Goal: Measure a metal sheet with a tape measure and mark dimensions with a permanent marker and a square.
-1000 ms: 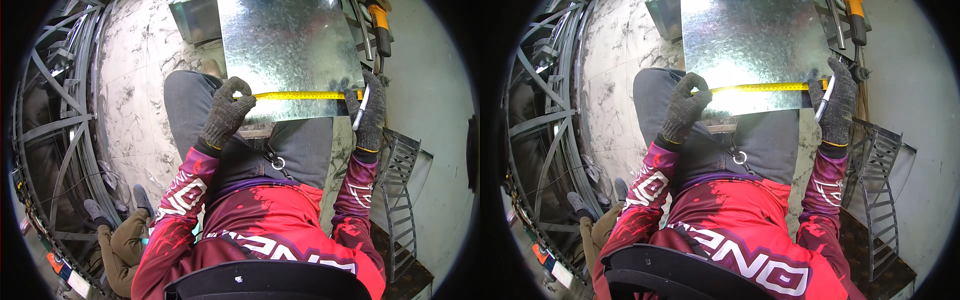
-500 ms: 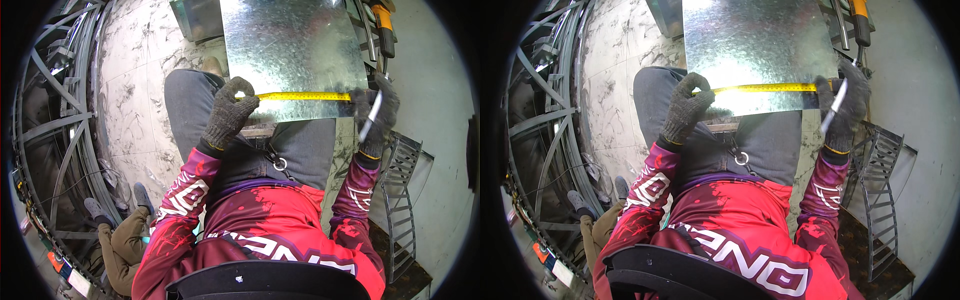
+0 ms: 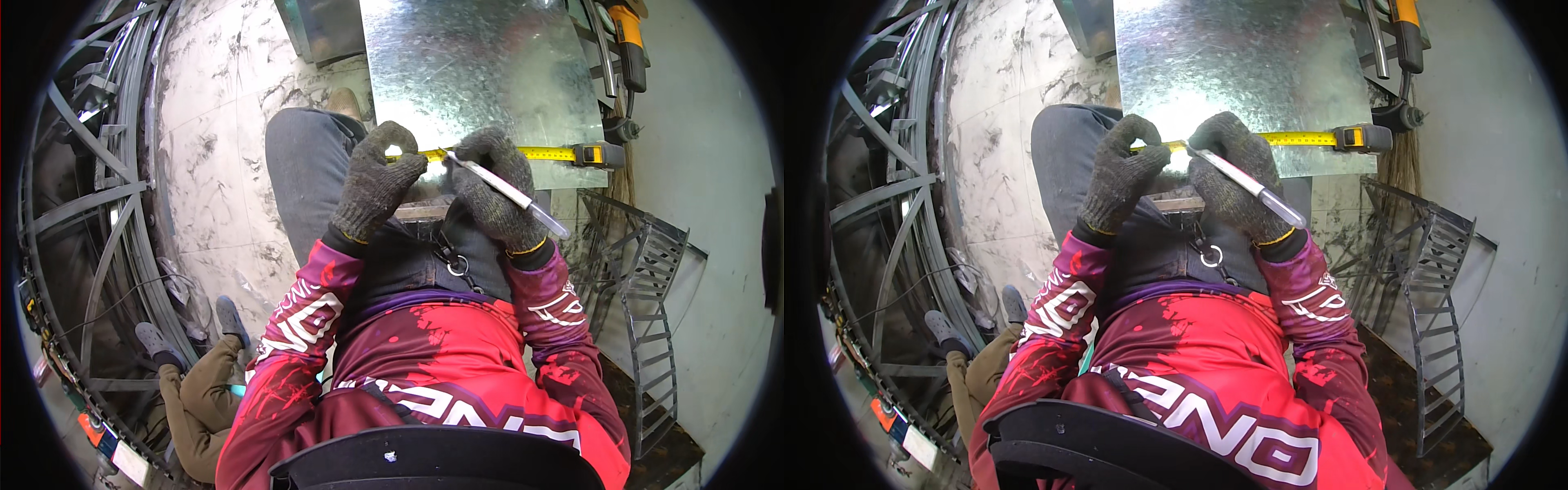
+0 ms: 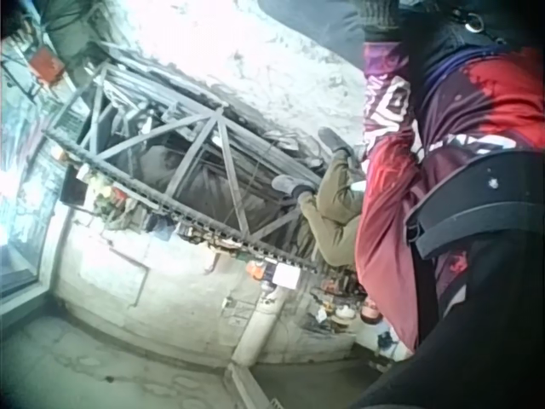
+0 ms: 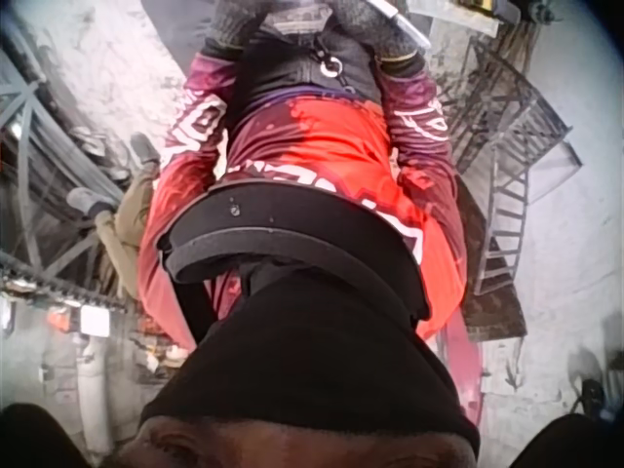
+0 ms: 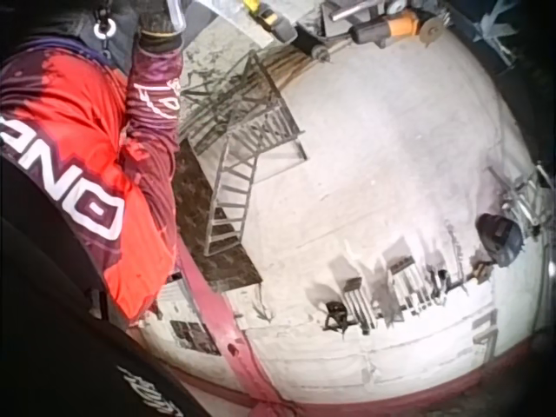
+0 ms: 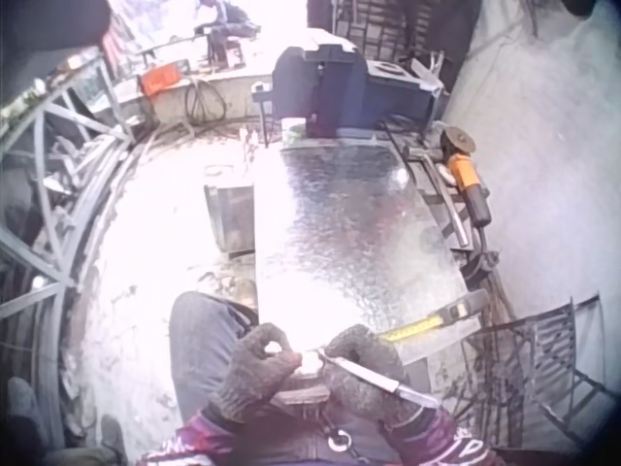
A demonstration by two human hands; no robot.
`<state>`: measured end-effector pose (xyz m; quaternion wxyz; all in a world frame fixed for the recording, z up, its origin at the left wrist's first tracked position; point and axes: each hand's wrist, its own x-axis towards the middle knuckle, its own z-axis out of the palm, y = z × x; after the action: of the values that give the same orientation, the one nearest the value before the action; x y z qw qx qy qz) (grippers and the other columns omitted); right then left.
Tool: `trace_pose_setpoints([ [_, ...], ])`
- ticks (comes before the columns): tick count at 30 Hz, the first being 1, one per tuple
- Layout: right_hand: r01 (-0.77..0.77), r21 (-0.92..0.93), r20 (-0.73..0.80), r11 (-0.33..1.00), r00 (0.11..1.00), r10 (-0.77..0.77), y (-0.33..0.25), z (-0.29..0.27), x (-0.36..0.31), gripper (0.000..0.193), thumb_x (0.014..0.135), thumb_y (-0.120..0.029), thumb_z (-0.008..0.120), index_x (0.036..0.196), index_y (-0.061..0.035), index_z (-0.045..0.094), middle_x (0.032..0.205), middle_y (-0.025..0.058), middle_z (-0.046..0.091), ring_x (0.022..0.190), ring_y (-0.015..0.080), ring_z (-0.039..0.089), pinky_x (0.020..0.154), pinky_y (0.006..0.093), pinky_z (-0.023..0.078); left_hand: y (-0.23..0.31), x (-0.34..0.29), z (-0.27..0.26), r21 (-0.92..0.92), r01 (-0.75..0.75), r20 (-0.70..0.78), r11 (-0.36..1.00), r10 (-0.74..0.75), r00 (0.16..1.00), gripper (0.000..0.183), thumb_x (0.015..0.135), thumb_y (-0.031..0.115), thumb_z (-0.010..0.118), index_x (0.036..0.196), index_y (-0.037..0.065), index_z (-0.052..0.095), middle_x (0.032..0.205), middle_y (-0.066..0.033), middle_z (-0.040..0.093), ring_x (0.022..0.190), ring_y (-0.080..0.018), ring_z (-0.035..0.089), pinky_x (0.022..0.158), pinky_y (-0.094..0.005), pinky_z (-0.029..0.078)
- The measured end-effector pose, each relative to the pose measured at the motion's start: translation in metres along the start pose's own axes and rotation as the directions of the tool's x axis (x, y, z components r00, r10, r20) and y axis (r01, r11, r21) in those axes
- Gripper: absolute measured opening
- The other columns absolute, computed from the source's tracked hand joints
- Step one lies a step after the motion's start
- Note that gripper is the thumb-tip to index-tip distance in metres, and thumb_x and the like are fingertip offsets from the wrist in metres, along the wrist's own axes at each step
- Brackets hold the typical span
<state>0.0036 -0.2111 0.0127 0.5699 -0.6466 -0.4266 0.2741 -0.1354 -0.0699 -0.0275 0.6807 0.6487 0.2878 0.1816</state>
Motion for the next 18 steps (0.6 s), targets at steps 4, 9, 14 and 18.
trace_pose_setpoints([
  [4,-0.058,-0.002,-0.1,0.998,0.993,0.058,0.0029,-0.0025,-0.0046,0.021,0.08,-0.004,0.071,0.097,-0.0055,0.06,0.068,0.0053,0.058,0.059,0.0166,0.057,0.056,0.0332,0.047,0.0026,-0.0021,0.0057,-0.165,0.094,0.004,0.982,-0.094,0.996,0.014,0.082,0.011,0.072,0.087,0.005,0.06,0.082,-0.0033,0.061,0.079,-0.0107,0.06,0.073,-0.03,0.051],
  [9,0.002,-0.054,-0.053,0.999,0.999,-0.005,0.0016,-0.002,-0.0053,0.015,0.078,-0.006,0.073,0.088,-0.0064,0.061,0.067,0.0083,0.06,0.056,0.0213,0.059,0.054,0.0346,0.047,0.0018,0.0008,0.0016,0.109,-0.131,0.036,0.985,0.128,0.991,0.014,0.082,0.01,0.072,0.086,0.004,0.06,0.082,-0.0031,0.061,0.08,-0.0106,0.059,0.074,-0.0299,0.051],
  [14,-0.016,-0.154,0.083,0.988,0.996,0.029,0.0039,-0.009,-0.0073,0.014,0.085,-0.009,0.073,0.09,-0.003,0.062,0.085,0.0101,0.07,0.074,0.0159,0.067,0.068,0.0321,0.055,-0.0036,-0.0006,0.0036,-0.106,0.031,0.01,0.994,-0.03,1.0,0.014,0.082,0.01,0.072,0.085,0.004,0.06,0.082,-0.0031,0.061,0.08,-0.0106,0.059,0.074,-0.0301,0.051],
  [18,0.079,-0.229,0.069,0.97,0.995,-0.065,0.0041,-0.008,-0.0078,0.014,0.082,-0.007,0.075,0.089,-0.0035,0.062,0.085,0.0114,0.071,0.074,0.019,0.068,0.068,0.0337,0.055,-0.0033,0.0005,0.0045,-0.074,0.023,0.008,0.997,-0.022,1.0,0.014,0.082,0.011,0.072,0.086,0.004,0.06,0.082,-0.004,0.061,0.08,-0.0115,0.06,0.075,-0.031,0.051],
])
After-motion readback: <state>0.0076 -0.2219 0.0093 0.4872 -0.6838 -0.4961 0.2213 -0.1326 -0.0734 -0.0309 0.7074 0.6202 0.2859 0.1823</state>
